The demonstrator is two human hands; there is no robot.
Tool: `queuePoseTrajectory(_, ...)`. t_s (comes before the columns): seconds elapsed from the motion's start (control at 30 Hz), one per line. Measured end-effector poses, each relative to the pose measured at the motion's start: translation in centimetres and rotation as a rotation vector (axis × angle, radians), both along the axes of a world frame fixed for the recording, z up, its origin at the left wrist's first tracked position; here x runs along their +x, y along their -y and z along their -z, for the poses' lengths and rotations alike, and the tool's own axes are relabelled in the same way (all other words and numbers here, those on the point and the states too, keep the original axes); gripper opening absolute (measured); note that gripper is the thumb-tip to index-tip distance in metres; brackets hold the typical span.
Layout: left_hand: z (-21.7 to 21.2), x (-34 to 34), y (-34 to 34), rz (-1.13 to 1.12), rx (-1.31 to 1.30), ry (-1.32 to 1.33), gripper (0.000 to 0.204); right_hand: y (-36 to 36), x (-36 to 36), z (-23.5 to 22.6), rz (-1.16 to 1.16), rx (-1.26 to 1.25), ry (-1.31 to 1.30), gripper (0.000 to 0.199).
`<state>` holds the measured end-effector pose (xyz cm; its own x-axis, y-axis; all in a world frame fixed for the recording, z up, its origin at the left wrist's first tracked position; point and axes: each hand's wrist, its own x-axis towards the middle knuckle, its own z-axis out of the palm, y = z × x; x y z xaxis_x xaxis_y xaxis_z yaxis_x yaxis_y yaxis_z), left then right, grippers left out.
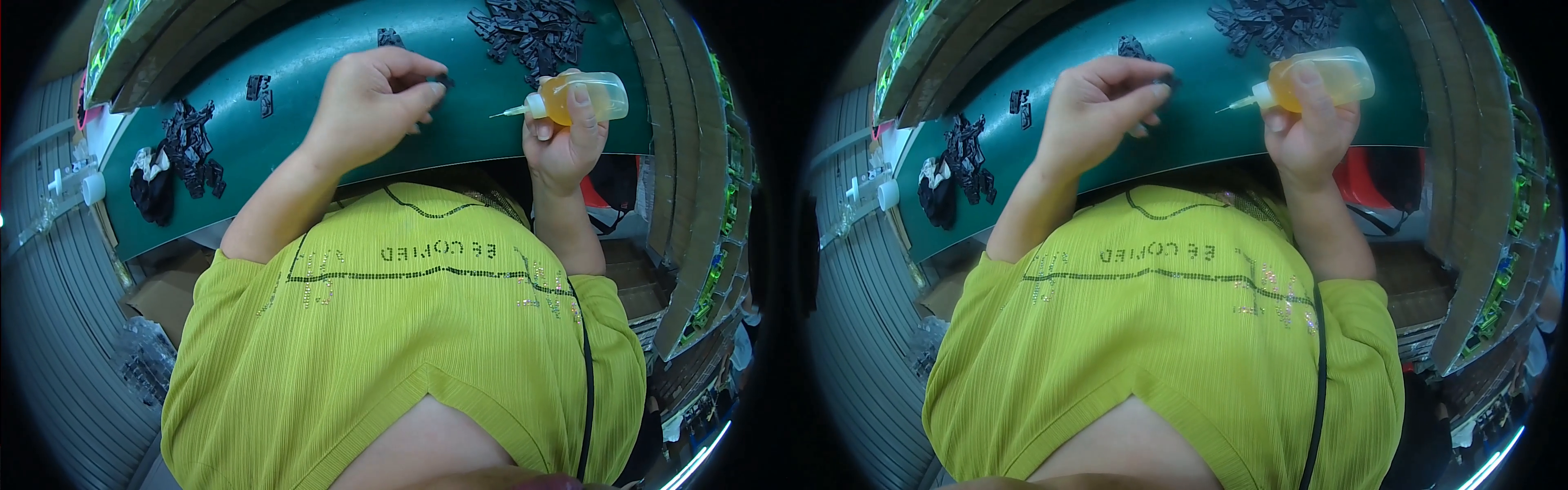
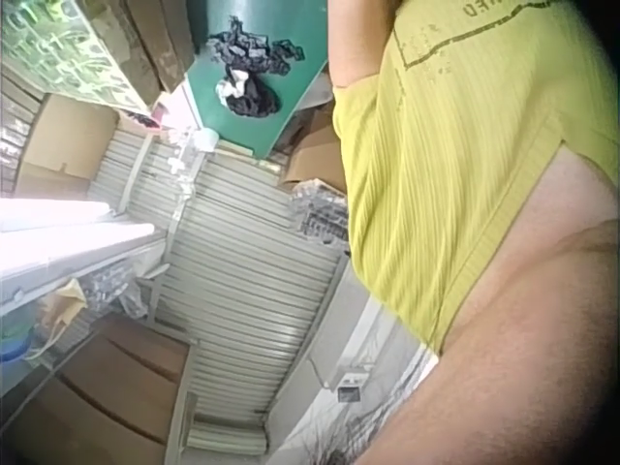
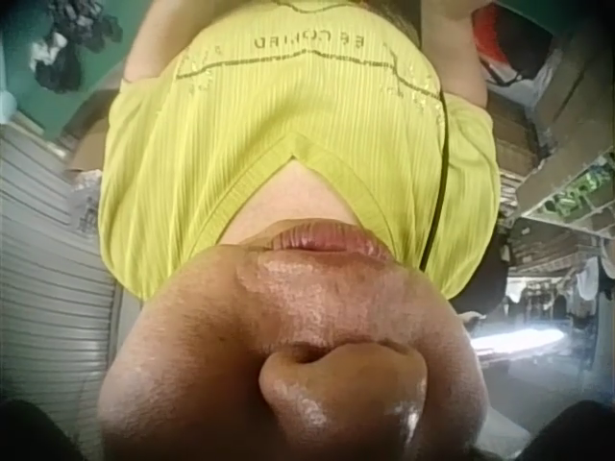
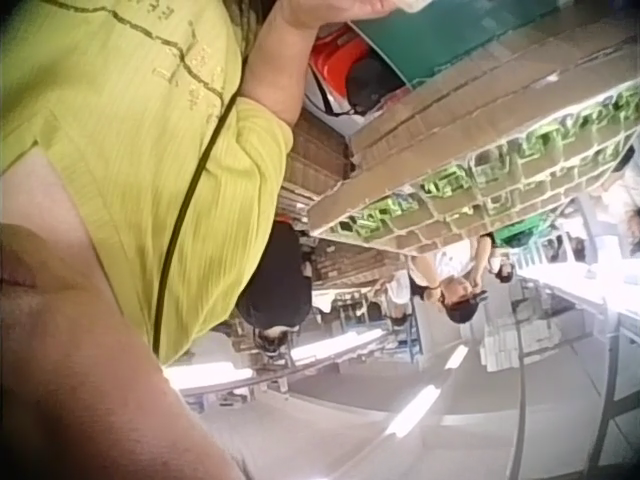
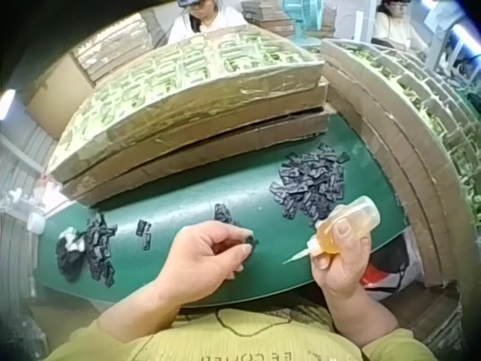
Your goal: The person applies glue to small black plastic toy components using a precision glue bottle.
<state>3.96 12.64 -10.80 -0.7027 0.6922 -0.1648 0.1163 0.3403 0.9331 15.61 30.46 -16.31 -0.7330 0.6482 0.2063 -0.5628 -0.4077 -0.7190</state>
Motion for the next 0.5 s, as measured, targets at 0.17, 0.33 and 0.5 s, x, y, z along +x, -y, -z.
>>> queuePoseTrajectory(0.17,0.3,-2.4,-2.1,0.012,-0.262,-0.908,0.027,0.0,-0.1,0.1,-0.002,-0.004,-0.02,0.018)
queuePoseTrajectory(0.33,-2.6,-1.7,-8.3,0.178,-0.454,-0.594,0.017,0.3,0.0,-0.5,0.0,-0.091,-0.003,0.009)
queuePoseTrajectory(0.5,1.1,-2.5,-9.6,0.102,-0.401,-0.626,0.025,0.4,-0.1,-0.5,-0.002,-0.083,-0.021,0.01)
